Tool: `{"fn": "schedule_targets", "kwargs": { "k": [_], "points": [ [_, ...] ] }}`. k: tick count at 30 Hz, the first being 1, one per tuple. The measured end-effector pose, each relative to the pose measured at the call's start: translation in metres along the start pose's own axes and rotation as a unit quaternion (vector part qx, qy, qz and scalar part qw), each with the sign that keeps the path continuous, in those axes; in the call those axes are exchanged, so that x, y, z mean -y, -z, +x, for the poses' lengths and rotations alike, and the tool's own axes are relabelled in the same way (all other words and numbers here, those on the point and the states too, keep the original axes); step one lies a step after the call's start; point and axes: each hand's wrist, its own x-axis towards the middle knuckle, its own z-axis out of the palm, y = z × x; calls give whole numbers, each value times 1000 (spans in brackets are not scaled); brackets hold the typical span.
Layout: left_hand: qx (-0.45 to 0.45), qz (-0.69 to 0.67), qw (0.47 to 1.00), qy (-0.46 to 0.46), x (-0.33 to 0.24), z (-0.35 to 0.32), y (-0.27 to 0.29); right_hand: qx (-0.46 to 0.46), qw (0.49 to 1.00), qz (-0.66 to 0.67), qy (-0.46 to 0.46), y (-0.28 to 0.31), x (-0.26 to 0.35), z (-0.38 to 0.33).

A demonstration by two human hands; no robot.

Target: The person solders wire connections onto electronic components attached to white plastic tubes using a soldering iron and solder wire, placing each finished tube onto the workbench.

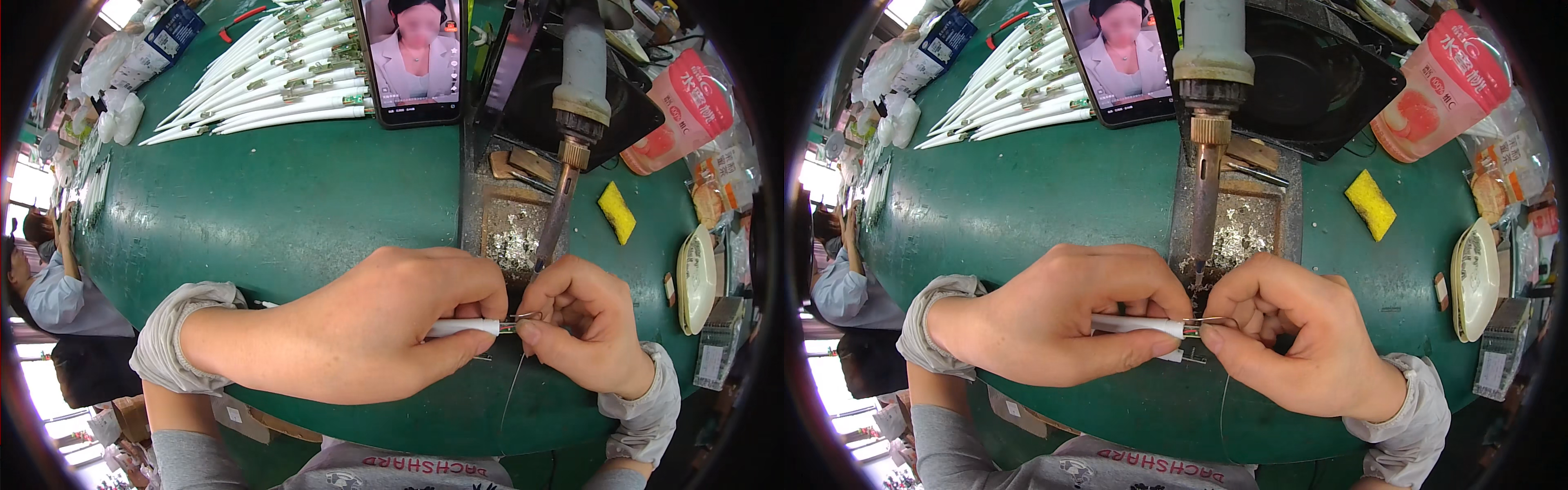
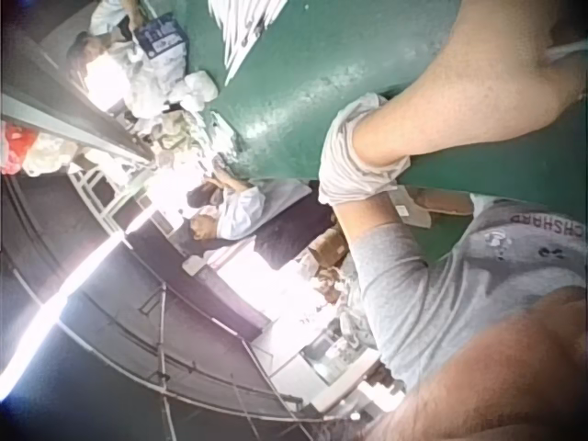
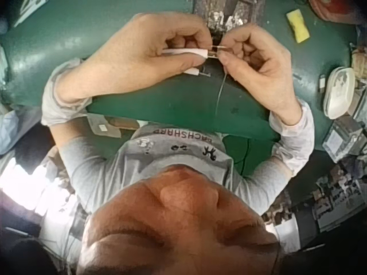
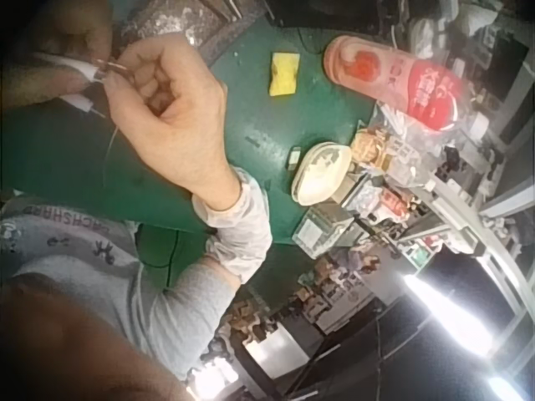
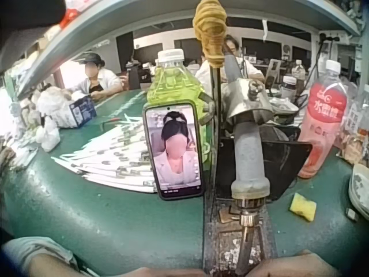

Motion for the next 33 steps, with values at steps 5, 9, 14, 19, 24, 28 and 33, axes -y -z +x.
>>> {"fn": "schedule_targets", "kwargs": {
  "k": [5,9,14,19,24,28,33],
  "points": [
    [11,-107,991,85,-1,-1,-2,16,999,-15,28,1,-1,0],
    [28,-154,977,144,-5,2,0,-2,998,68,-4,-1,7,-1],
    [19,-217,958,184,-4,5,5,-40,996,75,-17,-1,10,-2],
    [-17,-242,959,148,-1,6,4,-81,996,17,31,-3,11,-6],
    [-41,-230,963,133,-5,7,6,-96,990,-67,83,-3,7,-5],
    [-45,-235,964,116,-3,8,6,-114,991,-39,62,-7,10,-2],
    [-51,-251,960,109,-4,9,5,-114,990,-11,82,-7,8,-1]
  ]
}}
